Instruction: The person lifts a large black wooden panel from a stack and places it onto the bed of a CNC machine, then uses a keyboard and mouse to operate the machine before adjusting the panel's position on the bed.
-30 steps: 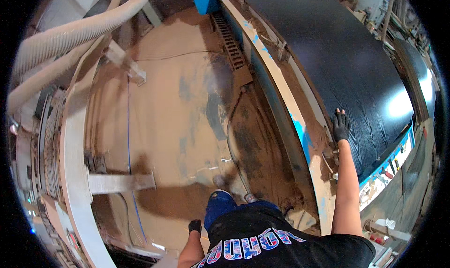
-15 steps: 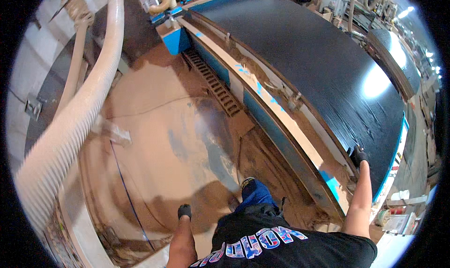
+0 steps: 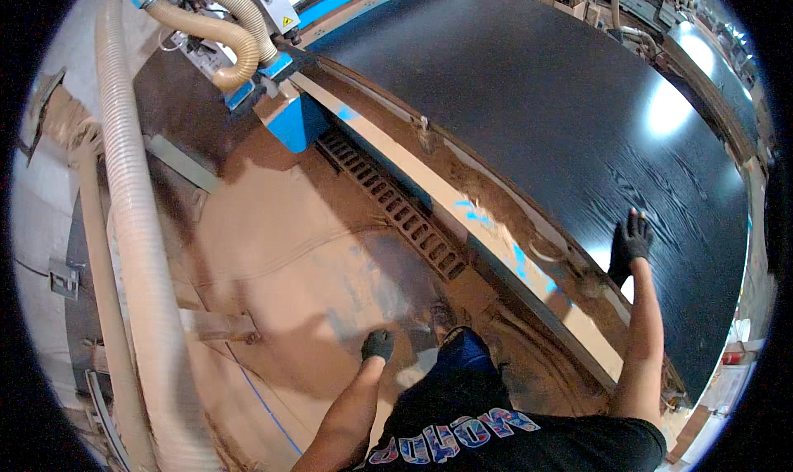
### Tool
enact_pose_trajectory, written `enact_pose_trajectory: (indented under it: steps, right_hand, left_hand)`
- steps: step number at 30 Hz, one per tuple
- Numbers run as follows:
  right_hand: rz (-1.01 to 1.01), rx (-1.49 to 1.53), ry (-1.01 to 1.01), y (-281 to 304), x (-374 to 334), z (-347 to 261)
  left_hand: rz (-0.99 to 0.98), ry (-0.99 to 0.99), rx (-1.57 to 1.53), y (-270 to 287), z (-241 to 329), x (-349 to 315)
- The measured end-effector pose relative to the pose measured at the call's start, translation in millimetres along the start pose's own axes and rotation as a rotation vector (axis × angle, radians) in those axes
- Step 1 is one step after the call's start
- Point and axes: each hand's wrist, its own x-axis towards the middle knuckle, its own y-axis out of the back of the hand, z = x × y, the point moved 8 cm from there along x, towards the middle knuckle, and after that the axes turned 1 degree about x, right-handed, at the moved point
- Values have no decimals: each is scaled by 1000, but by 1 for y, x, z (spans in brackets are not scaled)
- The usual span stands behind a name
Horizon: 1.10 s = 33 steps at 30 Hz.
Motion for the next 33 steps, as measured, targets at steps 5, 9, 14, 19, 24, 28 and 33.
enact_pose_trajectory:
  steps: [5,9,14,19,24,28,33]
  right_hand:
    - [170,76,60,46,61,-155]
    - [127,207,80,123,66,-287]
    - [227,294,43,155,71,-344]
    - [220,338,34,151,66,-343]
    - [159,305,-117,166,79,-330]
    - [132,172,-192,136,139,-288]
    - [163,94,-93,137,275,-300]
  left_hand:
    - [426,-490,-210,221,195,87]
    - [539,-829,-271,337,340,175]
    - [508,-1156,-138,389,480,276]
    - [392,-1368,336,369,517,349]
    - [340,-1450,237,381,514,363]
    - [280,-1459,198,386,518,354]
    - [296,-1450,150,391,513,362]
